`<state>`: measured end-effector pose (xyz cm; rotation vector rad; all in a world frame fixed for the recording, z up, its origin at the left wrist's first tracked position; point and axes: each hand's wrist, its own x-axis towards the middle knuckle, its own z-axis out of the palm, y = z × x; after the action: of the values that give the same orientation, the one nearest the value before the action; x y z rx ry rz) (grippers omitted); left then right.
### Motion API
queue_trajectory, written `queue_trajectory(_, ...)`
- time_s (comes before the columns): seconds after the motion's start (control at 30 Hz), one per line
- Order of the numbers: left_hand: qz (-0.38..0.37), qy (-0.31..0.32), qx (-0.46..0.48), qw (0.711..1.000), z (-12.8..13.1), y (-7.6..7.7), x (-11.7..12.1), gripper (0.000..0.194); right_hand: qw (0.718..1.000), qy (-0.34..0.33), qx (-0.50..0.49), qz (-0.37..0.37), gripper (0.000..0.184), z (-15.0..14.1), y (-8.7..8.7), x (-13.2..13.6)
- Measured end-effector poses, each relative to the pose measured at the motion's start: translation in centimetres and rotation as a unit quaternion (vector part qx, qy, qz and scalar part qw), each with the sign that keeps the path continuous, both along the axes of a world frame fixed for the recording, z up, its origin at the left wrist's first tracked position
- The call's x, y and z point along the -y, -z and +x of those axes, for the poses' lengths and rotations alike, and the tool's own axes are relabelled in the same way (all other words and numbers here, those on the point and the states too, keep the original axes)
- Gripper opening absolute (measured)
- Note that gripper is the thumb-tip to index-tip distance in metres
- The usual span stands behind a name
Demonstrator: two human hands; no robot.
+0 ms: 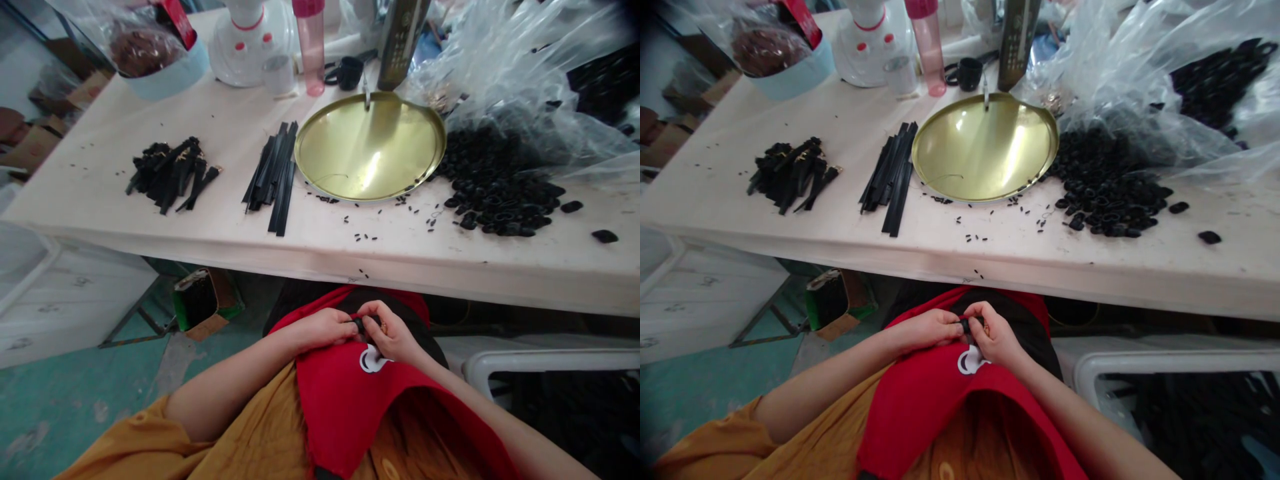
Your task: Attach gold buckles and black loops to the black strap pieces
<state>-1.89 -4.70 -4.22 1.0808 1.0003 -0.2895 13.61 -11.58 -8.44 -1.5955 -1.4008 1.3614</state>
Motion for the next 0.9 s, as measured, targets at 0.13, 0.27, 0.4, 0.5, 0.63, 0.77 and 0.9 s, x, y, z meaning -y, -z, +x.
queue_trajectory(0.13,0.05,0.051,0.045,0.996,-0.4,-0.1,-0.4,0.028,0.999,-0.003,-0.043,-0.029,0.021,0.4,0.4,0.1)
queue_trajectory(0.27,0.046,0.062,0.068,0.995,-0.8,0.1,-0.6,0.027,0.999,-0.026,-0.03,0.003,0.02,0.8,0.3,0.1)
queue_trajectory(0.4,0.117,0.106,0.058,0.986,-0.8,-0.1,-0.3,0.026,0.994,-0.09,-0.058,0.025,0.024,1.0,-0.1,0.1)
queue_trajectory(0.5,0.196,0.163,0.052,0.966,-0.7,-0.2,0.0,0.026,0.989,-0.122,-0.081,0.031,0.026,1.2,-0.2,0.3)
queue_trajectory(0.63,0.252,0.199,0.058,0.945,-0.6,-0.4,0.3,0.028,0.986,-0.12,-0.111,-0.007,0.029,1.1,-0.4,0.6)
queue_trajectory(0.77,0.195,0.152,0.083,0.965,-1.0,-0.9,0.4,0.031,0.969,-0.05,-0.214,-0.116,0.038,0.8,-0.7,1.0)
queue_trajectory(0.9,0.046,0.048,0.131,0.989,-1.5,-1.2,0.1,0.035,0.94,0.019,-0.291,-0.178,0.043,0.4,-1.0,1.2)
